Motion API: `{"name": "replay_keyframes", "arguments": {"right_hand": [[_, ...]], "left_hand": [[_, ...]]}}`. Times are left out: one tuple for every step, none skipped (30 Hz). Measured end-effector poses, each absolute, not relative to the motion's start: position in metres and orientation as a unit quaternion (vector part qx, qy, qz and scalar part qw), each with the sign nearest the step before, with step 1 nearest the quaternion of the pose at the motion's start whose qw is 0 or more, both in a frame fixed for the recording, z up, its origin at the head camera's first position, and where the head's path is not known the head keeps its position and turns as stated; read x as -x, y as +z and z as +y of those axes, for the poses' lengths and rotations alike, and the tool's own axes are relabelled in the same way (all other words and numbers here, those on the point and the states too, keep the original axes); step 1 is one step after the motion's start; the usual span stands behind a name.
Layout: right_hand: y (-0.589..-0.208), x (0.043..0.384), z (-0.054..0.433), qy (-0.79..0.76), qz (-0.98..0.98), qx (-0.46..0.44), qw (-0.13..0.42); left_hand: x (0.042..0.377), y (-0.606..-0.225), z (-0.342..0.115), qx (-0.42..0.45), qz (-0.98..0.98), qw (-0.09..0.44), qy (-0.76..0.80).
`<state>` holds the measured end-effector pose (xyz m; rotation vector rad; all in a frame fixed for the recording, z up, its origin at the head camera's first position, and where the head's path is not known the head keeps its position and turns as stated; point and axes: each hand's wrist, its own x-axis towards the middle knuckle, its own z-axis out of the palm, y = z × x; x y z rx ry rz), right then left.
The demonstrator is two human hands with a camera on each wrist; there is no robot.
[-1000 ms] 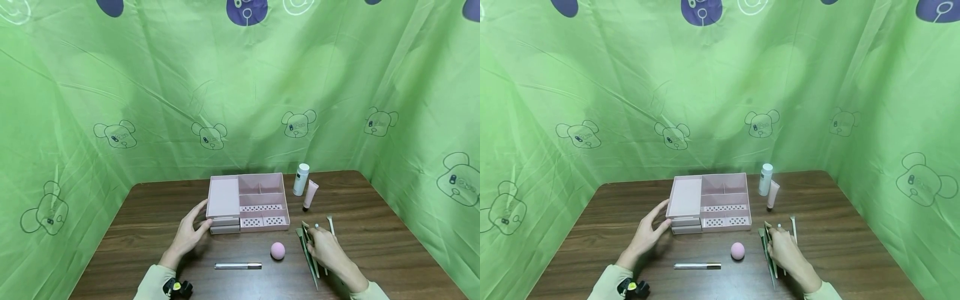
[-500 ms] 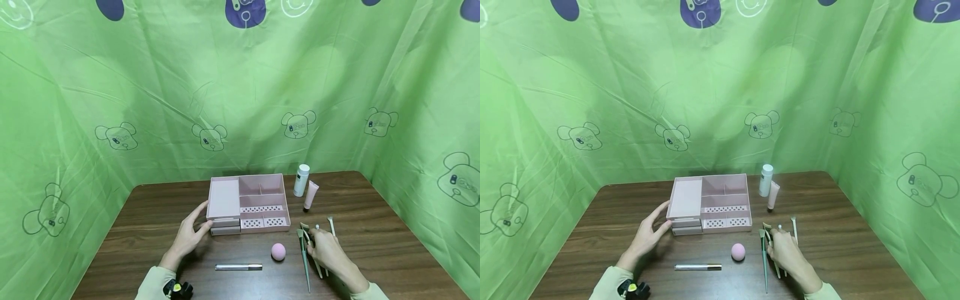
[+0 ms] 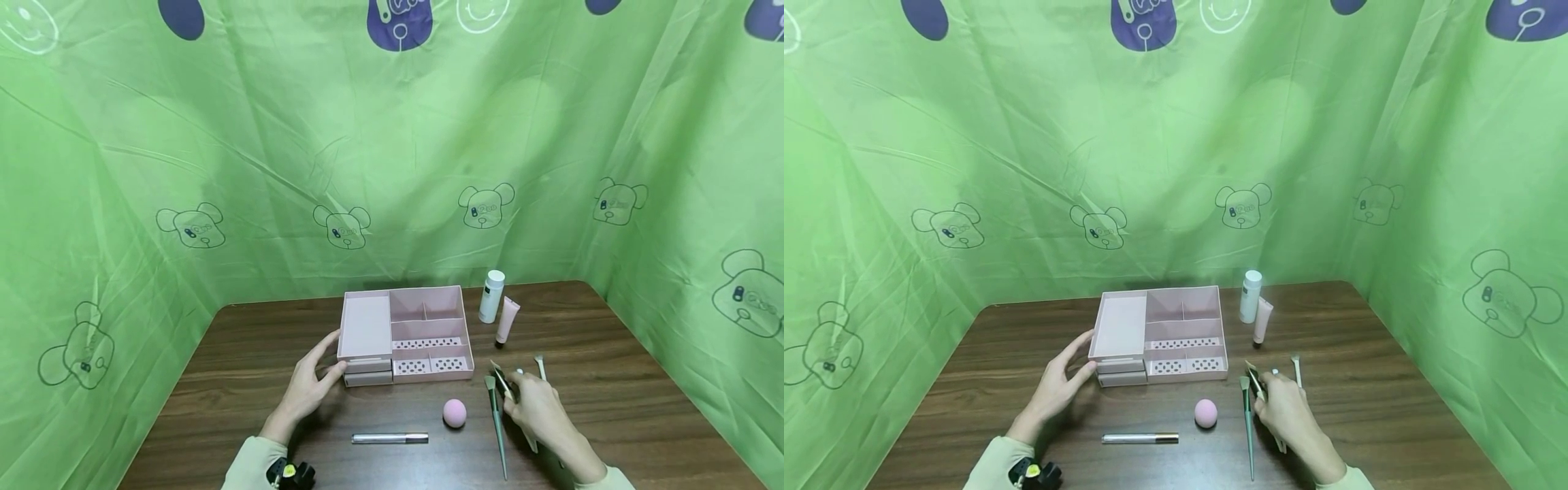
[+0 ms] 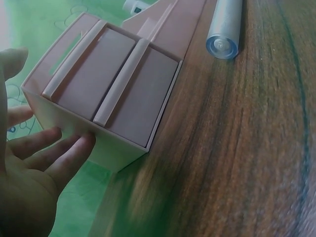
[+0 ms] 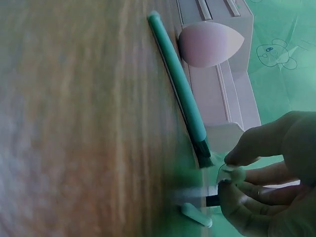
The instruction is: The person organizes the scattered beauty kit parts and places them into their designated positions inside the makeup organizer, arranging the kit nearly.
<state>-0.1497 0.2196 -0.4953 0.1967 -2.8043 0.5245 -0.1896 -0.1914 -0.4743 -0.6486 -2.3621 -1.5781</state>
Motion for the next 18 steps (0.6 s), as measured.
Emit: {"name": "replay_keyframes", "arguments": {"right_hand": [[-0.495,0.150,0.219,0.182,-0.970,-0.067,0.145],[-0.494,0.150,0.219,0.185,-0.969,-0.067,0.151],[-0.494,0.150,0.219,0.187,-0.968,-0.068,0.156],[-0.493,0.150,0.218,0.191,-0.966,-0.069,0.162],[-0.492,0.150,0.218,0.194,-0.964,-0.071,0.169],[-0.490,0.150,0.218,0.199,-0.961,-0.073,0.176],[-0.488,0.150,0.217,0.203,-0.959,-0.075,0.182],[-0.487,0.150,0.217,0.209,-0.957,-0.078,0.188],[-0.485,0.150,0.216,0.214,-0.954,-0.080,0.193],[-0.483,0.150,0.215,0.219,-0.952,-0.082,0.198],[-0.481,0.151,0.214,0.224,-0.950,-0.084,0.202],[-0.479,0.151,0.214,0.229,-0.947,-0.085,0.208],[-0.477,0.152,0.213,0.233,-0.945,-0.086,0.213],[-0.475,0.152,0.212,0.237,-0.942,-0.089,0.218],[-0.474,0.153,0.211,0.239,-0.940,-0.091,0.225],[-0.472,0.153,0.210,0.241,-0.937,-0.093,0.233],[-0.470,0.154,0.208,0.242,-0.935,-0.096,0.241],[-0.469,0.155,0.207,0.244,-0.932,-0.099,0.248]], "left_hand": [[0.190,-0.474,-0.191,0.219,-0.805,0.112,-0.540],[0.190,-0.474,-0.191,0.218,-0.804,0.110,-0.542],[0.190,-0.474,-0.191,0.216,-0.804,0.109,-0.543],[0.190,-0.474,-0.191,0.215,-0.804,0.109,-0.544],[0.190,-0.474,-0.191,0.215,-0.804,0.109,-0.544],[0.190,-0.474,-0.191,0.216,-0.805,0.112,-0.541],[0.191,-0.474,-0.191,0.217,-0.807,0.115,-0.537],[0.191,-0.474,-0.191,0.217,-0.810,0.119,-0.531],[0.191,-0.474,-0.191,0.218,-0.814,0.125,-0.524],[0.192,-0.474,-0.191,0.219,-0.816,0.131,-0.518],[0.192,-0.474,-0.191,0.221,-0.819,0.137,-0.512],[0.193,-0.473,-0.191,0.222,-0.822,0.144,-0.505],[0.193,-0.473,-0.191,0.223,-0.823,0.150,-0.500],[0.193,-0.472,-0.190,0.223,-0.825,0.156,-0.495],[0.193,-0.472,-0.190,0.223,-0.826,0.161,-0.492],[0.193,-0.471,-0.189,0.223,-0.827,0.165,-0.490],[0.193,-0.470,-0.189,0.222,-0.826,0.168,-0.490],[0.193,-0.470,-0.188,0.221,-0.827,0.170,-0.489]]}}
